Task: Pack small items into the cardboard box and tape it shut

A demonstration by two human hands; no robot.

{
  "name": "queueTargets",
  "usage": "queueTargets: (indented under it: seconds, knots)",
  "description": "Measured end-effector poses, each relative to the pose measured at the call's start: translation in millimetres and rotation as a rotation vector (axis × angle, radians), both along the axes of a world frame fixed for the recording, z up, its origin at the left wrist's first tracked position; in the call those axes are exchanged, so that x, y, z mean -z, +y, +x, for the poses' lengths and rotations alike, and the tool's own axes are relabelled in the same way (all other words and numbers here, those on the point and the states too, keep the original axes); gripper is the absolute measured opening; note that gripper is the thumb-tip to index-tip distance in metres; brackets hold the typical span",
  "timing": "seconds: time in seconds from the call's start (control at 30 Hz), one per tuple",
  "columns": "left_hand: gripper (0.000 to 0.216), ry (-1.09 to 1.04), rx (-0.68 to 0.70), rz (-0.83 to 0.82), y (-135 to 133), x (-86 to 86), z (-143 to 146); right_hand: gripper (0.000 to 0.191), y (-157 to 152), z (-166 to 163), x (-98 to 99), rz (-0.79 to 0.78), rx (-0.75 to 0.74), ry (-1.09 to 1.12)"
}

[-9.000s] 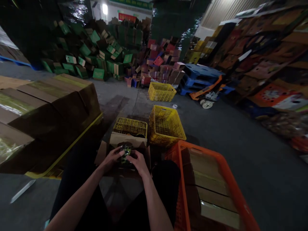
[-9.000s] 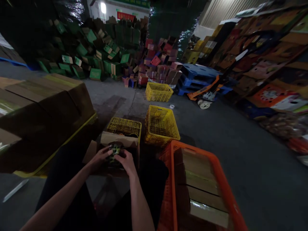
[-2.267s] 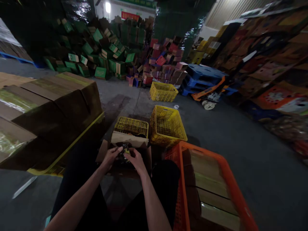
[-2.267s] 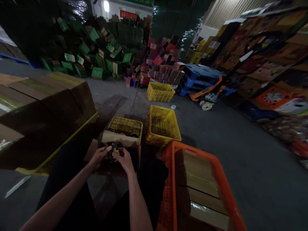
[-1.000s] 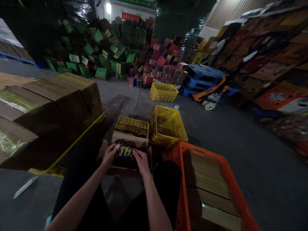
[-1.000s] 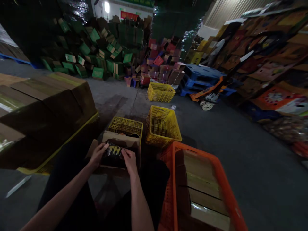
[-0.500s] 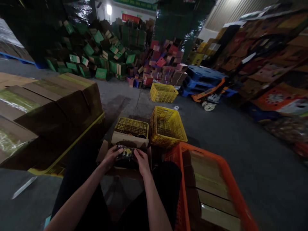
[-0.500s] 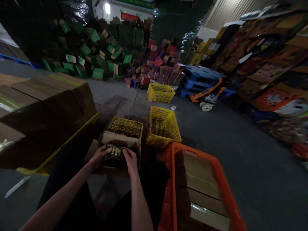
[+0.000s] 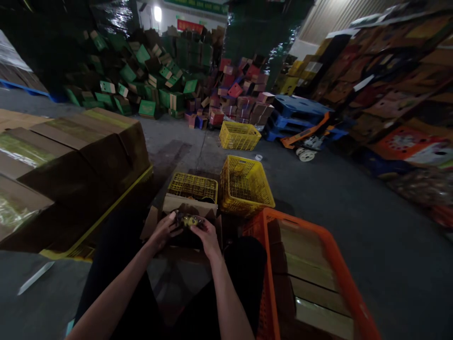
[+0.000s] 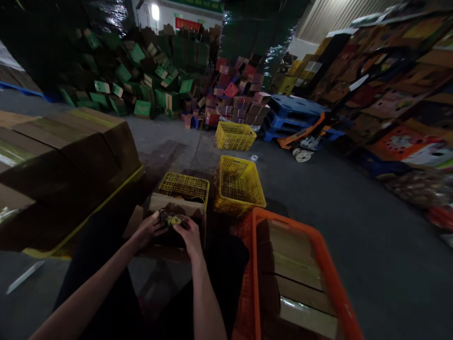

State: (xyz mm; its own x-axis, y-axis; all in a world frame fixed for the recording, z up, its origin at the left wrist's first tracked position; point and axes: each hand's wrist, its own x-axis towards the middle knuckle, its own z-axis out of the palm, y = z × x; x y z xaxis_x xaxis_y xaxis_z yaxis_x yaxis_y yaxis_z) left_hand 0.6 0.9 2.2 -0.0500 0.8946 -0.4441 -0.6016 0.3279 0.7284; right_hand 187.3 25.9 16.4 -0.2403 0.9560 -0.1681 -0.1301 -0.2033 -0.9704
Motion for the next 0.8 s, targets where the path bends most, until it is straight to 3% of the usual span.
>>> queueTargets:
  seconds: [0.13,0.2,0.3,0.37,0.47,0.67,0.8]
  knots:
    - [0.055,-0.027,0.152,-0.159,-1,1.1,-2,0.040,1,2,-3.9,0.224,0.070,-0.146]
    - [0.058,-0.098,0.245,-0.153,-2,-1.1,-1,0.035,0,1,-5.5,0.381,0.065,-0.246]
    - [0.052,-0.173,0.257,-0.051,-4,-2.4,0,0.044,-5,-3,-6.4,0.558,-0.056,-0.332]
    - [0.051,-0.147,0.211,-0.005,-5,-0.4,0,0.054,-9,-6,-6.7,0.593,-0.161,-0.337]
    - [0.053,-0.063,0.134,0.008,-4,4.0,0,0.056,-11,-8,-7.6,0.514,-0.221,-0.249]
    - [0.054,-0.043,0.147,0.069,-6,1.3,2,0.028,-5,-5,-4.2,0.232,0.035,-0.179]
    - [0.056,-0.069,0.142,0.129,-7,-5.8,6,0.029,-3,-5,0.7,0.132,0.052,-0.201]
